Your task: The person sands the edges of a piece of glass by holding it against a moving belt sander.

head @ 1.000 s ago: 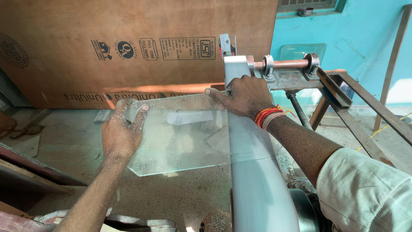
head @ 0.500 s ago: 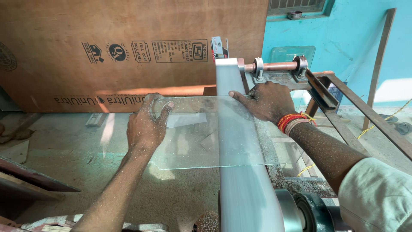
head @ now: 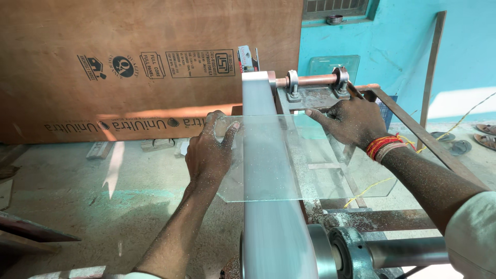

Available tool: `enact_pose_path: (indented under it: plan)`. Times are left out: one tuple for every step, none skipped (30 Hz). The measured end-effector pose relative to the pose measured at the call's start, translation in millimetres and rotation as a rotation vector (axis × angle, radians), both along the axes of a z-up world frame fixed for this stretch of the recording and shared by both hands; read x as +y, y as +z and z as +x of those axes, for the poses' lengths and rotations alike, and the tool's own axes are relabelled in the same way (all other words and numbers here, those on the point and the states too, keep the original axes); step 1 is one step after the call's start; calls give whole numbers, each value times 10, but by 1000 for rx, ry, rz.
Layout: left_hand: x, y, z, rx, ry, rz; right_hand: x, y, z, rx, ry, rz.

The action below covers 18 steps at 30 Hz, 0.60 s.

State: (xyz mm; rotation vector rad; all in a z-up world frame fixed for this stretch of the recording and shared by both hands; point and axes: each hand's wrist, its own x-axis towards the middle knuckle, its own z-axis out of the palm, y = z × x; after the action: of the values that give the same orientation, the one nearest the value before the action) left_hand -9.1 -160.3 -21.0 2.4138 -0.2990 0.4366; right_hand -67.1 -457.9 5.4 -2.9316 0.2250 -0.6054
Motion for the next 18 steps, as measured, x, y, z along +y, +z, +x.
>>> enact_pose_path:
  plan:
    - [-53,19,-2,-11,-6,-2,-66,-5,-20,85,-71,1]
    - [-89,32,-15,20,-8,-3,-125,-18,-29,169,-143,3]
    - [-131,43,-34,51,-15,-7,-193,-24,-39,161,-143,-28]
    - [-181,56,-50,82,-21,-10,-270,-29,-55,152,-143,-59]
    - [-226,62,-65,55,-23,-6,-325,-54,-63,146,-138,-86]
    - [-276,66,-78,27,-25,-2,-391,-76,-83,44,-81,-182]
    - [-321,70,-87,-1,-27,2,-464,-89,-110,-59,-23,-280]
    - [-351,72,-98,-11,-38,-2,-517,-101,-120,-162,34,-376]
    - [-387,73,-115,-21,-51,-9,-564,-103,-134,-92,-23,-318]
    - [-422,78,-128,-31,-64,-15,-606,-95,-156,-22,-80,-258]
    - [-453,83,-143,-12,-72,-13,-634,-89,-191,49,-139,-196]
    - [-481,89,-159,7,-80,-11,-653,-80,-231,50,-134,-188]
    - [-508,99,-167,24,-88,-9,-666,-65,-270,50,-129,-181]
    - [-531,109,-181,21,-94,-19,-668,-44,-309,50,-124,-173]
    - [-546,126,-204,18,-100,-31,-657,-5,-348,72,-162,-155]
    - [-562,147,-225,14,-105,-44,-641,35,-389,94,-200,-137]
    - [-583,173,-227,-55,-94,-46,-644,82,-431,113,-242,-119]
    - [-588,202,-221,-125,-83,-48,-646,132,-462,62,-214,-134]
